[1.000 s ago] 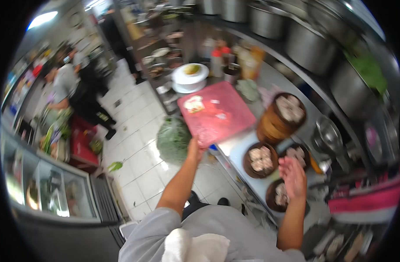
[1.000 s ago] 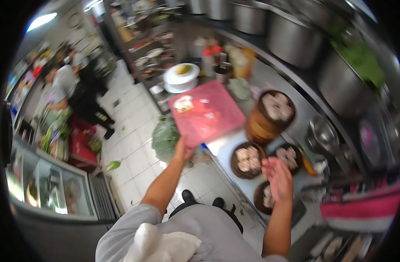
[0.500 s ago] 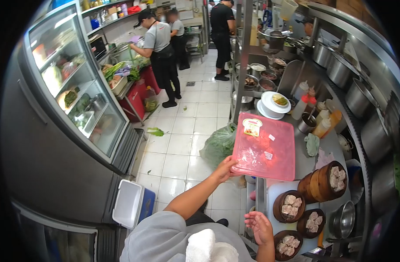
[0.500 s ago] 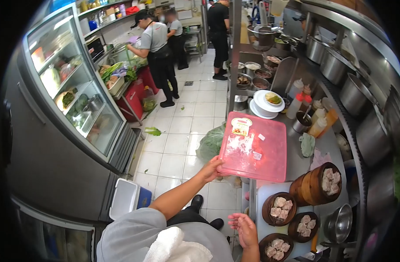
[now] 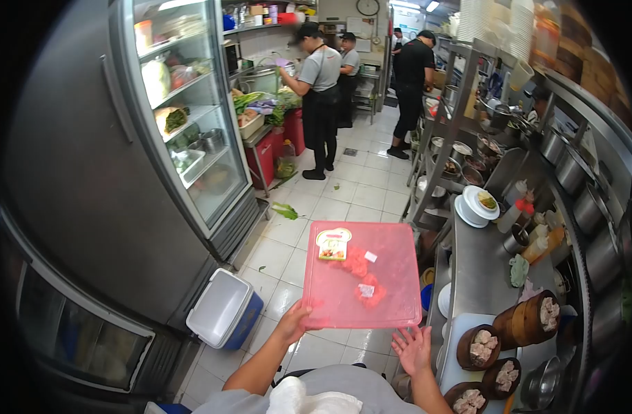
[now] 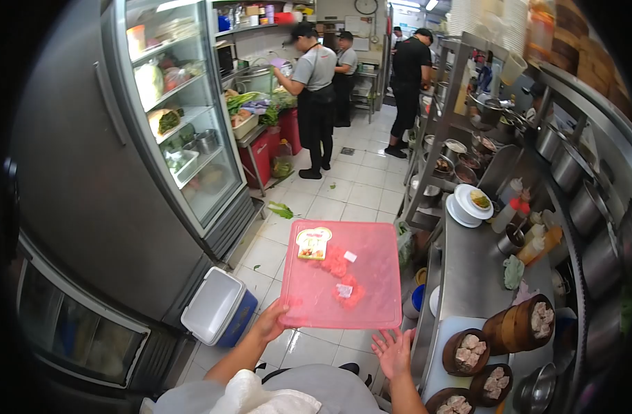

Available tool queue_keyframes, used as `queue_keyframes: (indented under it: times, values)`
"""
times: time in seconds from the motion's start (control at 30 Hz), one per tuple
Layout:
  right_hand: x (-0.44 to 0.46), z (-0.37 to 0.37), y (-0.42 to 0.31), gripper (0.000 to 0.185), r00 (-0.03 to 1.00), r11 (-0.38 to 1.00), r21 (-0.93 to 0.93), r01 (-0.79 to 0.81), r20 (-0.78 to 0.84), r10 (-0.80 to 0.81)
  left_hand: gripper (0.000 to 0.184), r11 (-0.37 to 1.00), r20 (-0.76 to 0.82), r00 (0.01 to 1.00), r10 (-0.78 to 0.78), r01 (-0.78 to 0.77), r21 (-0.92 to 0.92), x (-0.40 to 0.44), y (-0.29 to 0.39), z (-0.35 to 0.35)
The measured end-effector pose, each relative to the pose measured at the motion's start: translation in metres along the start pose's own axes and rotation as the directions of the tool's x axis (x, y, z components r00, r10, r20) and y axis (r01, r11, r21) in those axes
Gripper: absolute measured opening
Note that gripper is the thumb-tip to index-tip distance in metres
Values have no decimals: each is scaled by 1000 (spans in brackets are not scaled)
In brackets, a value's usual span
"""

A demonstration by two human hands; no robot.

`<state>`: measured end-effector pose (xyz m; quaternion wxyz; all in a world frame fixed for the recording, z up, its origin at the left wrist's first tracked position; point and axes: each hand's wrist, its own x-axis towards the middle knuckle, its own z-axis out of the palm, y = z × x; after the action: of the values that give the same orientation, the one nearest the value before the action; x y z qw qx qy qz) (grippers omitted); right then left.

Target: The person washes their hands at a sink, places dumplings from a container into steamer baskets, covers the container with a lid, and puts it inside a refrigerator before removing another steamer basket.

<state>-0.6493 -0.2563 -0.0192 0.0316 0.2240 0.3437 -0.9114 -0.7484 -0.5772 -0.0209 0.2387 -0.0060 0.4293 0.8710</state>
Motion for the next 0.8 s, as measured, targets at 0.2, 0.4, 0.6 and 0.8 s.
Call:
queue_keyframes:
  times: [0.2,0.4,0.6,0.8]
  values:
    - [11,22,59,48,941,939,-270,-214,200,272,49,991,-159,986,40,-59,-118,-116,-8,-45]
    - [-18,50,135,38,848,874,-311,-374,266,458,50,966,-285,950,128,-185,-182,-225,-34,-106]
    - [-57,88,202,36,721,771,-413,-484,311,620,51,937,-505,846,174,-300,-180,-342,-38,-128]
    - [-5,115,191,43,492,602,-564,-565,355,795,54,891,-607,739,293,-442,-107,-353,-59,-84]
